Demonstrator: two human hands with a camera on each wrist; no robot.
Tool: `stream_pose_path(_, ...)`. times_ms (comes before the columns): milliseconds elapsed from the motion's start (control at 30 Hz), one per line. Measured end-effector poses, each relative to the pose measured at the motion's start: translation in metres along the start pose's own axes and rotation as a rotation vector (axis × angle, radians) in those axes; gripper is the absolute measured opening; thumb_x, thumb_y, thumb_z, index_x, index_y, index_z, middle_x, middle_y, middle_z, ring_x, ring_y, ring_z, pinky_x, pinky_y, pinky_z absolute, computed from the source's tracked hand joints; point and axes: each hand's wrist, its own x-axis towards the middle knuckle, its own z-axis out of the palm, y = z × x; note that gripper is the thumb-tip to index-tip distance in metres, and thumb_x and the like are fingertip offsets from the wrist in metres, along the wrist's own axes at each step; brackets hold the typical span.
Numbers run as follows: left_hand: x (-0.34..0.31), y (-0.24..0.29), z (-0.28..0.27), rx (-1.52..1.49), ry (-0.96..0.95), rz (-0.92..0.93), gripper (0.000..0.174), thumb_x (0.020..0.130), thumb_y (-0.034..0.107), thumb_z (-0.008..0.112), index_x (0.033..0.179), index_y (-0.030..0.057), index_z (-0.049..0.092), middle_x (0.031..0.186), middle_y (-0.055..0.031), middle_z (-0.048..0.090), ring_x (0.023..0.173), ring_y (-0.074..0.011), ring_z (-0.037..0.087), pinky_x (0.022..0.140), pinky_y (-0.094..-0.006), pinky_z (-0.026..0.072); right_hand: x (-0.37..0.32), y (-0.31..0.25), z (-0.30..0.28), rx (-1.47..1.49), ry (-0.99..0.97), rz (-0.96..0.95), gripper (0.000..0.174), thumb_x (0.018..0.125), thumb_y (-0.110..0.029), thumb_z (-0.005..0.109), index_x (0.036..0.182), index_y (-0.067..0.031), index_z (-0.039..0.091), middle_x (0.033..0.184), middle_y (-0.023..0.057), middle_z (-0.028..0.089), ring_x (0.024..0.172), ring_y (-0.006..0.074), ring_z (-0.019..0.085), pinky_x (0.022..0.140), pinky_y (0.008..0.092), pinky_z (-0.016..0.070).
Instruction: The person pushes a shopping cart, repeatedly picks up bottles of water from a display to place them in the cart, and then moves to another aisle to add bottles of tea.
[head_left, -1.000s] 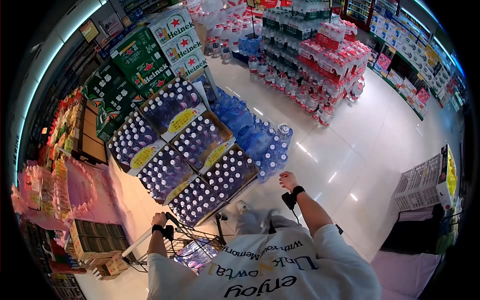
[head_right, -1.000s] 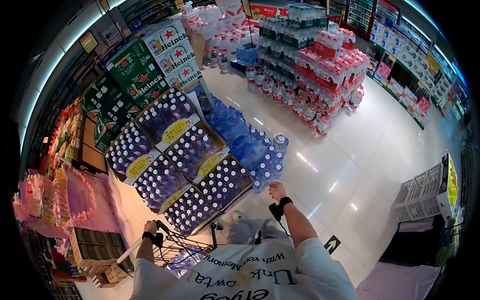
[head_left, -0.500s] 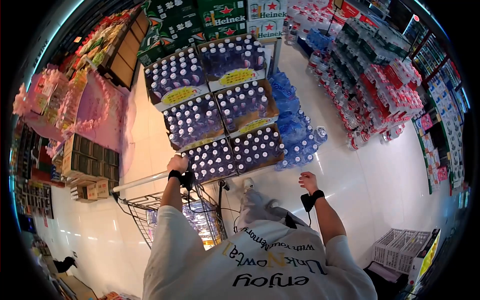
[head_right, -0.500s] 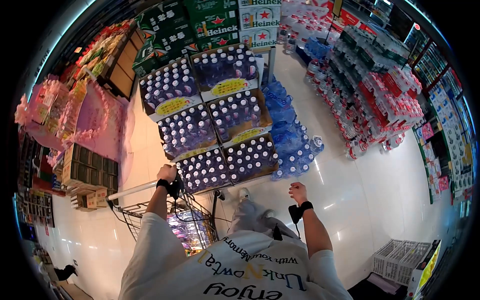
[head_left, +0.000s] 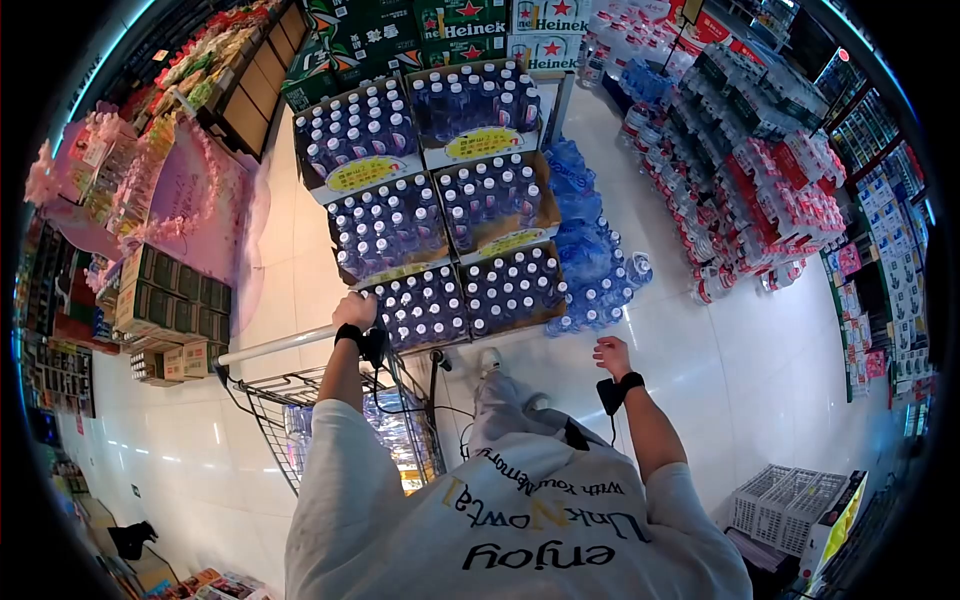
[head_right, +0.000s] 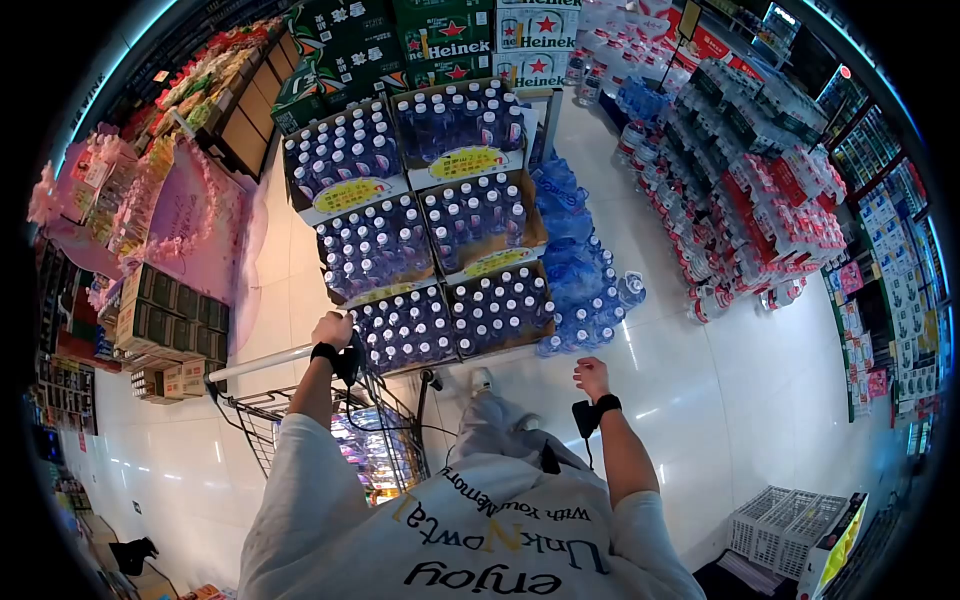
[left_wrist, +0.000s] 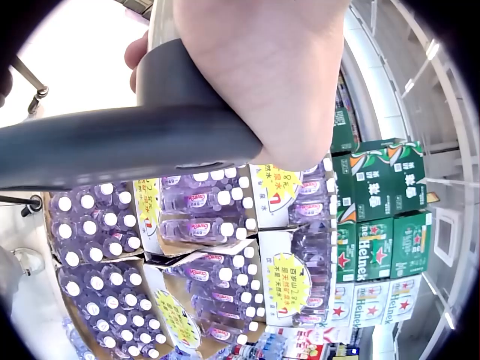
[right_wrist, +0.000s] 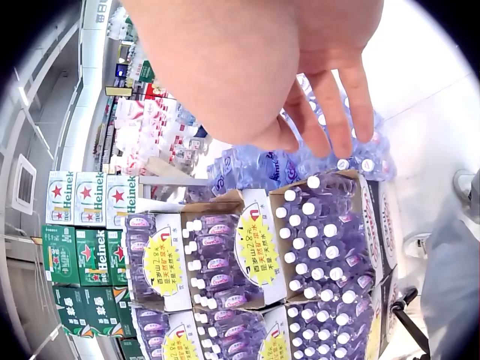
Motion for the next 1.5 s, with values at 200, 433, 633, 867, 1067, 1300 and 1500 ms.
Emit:
stream_pose_path(200, 0.002, 0.001, 0.0, 0.012, -0.015, -0.017, 0.052, 0.076, 0.044, 0.043, 0.1, -0.0002, 0.057, 0.099, -0.0214, 0.059, 0.095, -0.0334, 0.057, 0.083, -0.0404, 0.0428, -0.006, 0.001, -0.003, 0.023, 0.036, 0.007, 0.022, 0.076, -0.005, 0.051, 0.098, -0.0022, 0.055, 0.078, 0.0085, 0.059, 0.064, 0.0168, 0.059, 0.05, 0.0268, 0.0468)
stream_pose_path(433, -0.001, 0.002, -0.002, -0.002, 0.0, -0.015, 0.051, 0.077, 0.043, 0.044, 0.099, -0.0003, 0.059, 0.099, -0.0214, 0.059, 0.095, -0.0335, 0.057, 0.083, -0.0402, 0.0428, -0.014, 0.003, -0.004, 0.015, 0.023, 0.02, 0.022, 0.08, -0.007, 0.048, 0.1, -0.0041, 0.054, 0.081, 0.0091, 0.059, 0.068, 0.0179, 0.06, 0.053, 0.0281, 0.0485)
stream_pose_path(633, 0.0, 0.001, 0.0, 0.01, 0.007, -0.008, 0.05, 0.078, 0.042, 0.044, 0.099, -0.0009, 0.058, 0.099, -0.0217, 0.059, 0.094, -0.0341, 0.057, 0.083, -0.0405, 0.043, -0.016, 0.006, -0.005, 0.045, 0.035, 0.042, 0.022, 0.077, -0.005, 0.05, 0.098, -0.0033, 0.055, 0.079, 0.0086, 0.059, 0.067, 0.0174, 0.059, 0.053, 0.028, 0.0474)
stream_pose_path(867, -0.001, 0.007, -0.005, -0.005, 0.023, 0.001, 0.046, 0.077, 0.04, 0.045, 0.098, 0.0009, 0.06, 0.096, -0.0206, 0.06, 0.093, -0.0332, 0.057, 0.081, -0.0408, 0.0438, 0.04, 0.08, -0.023, -0.302, -0.017, -0.312, 0.02, 0.076, -0.005, 0.052, 0.096, -0.0038, 0.056, 0.073, 0.0082, 0.059, 0.064, 0.0166, 0.059, 0.05, 0.0267, 0.0465)
stream_pose_path(1067, -0.015, -0.004, 0.018, 0.026, 0.285, 0.07, 0.034, 0.082, 0.034, 0.042, 0.091, 0.0094, 0.064, 0.092, -0.0113, 0.062, 0.099, -0.0282, 0.053, 0.086, -0.0403, 0.0374, 0.001, 0.018, -0.001, -0.041, -0.064, 0.064, 0.021, 0.079, -0.007, 0.051, 0.099, -0.0041, 0.054, 0.08, 0.0085, 0.058, 0.066, 0.0187, 0.059, 0.052, 0.0292, 0.048)
stream_pose_path(1300, -0.1, -0.003, 0.065, -0.57, 0.544, 0.37, 0.055, 0.068, 0.006, 0.059, 0.121, 0.005, 0.046, 0.135, -0.0158, 0.031, 0.126, -0.0374, 0.02, 0.103, -0.041, 0.02, 0.007, -0.021, 0.08, -0.076, -0.202, 0.014, 0.02, 0.079, -0.009, 0.05, 0.097, -0.0027, 0.056, 0.08, 0.0077, 0.059, 0.067, 0.0175, 0.06, 0.052, 0.0275, 0.0475)
stream_pose_path(1500, -0.154, -0.084, 0.155, -1.018, 0.378, -0.115, 0.025, 0.075, 0.007, 0.053, 0.096, -0.0047, 0.06, 0.092, -0.0129, 0.063, 0.087, -0.0198, 0.059, 0.079, -0.0273, 0.0438, -0.049, -0.097, 0.216, -0.123, -0.559, -0.397, 0.019, 0.086, -0.009, 0.044, 0.099, 0.0001, 0.054, 0.086, 0.0095, 0.061, 0.072, 0.0162, 0.06, 0.059, 0.0254, 0.0486)
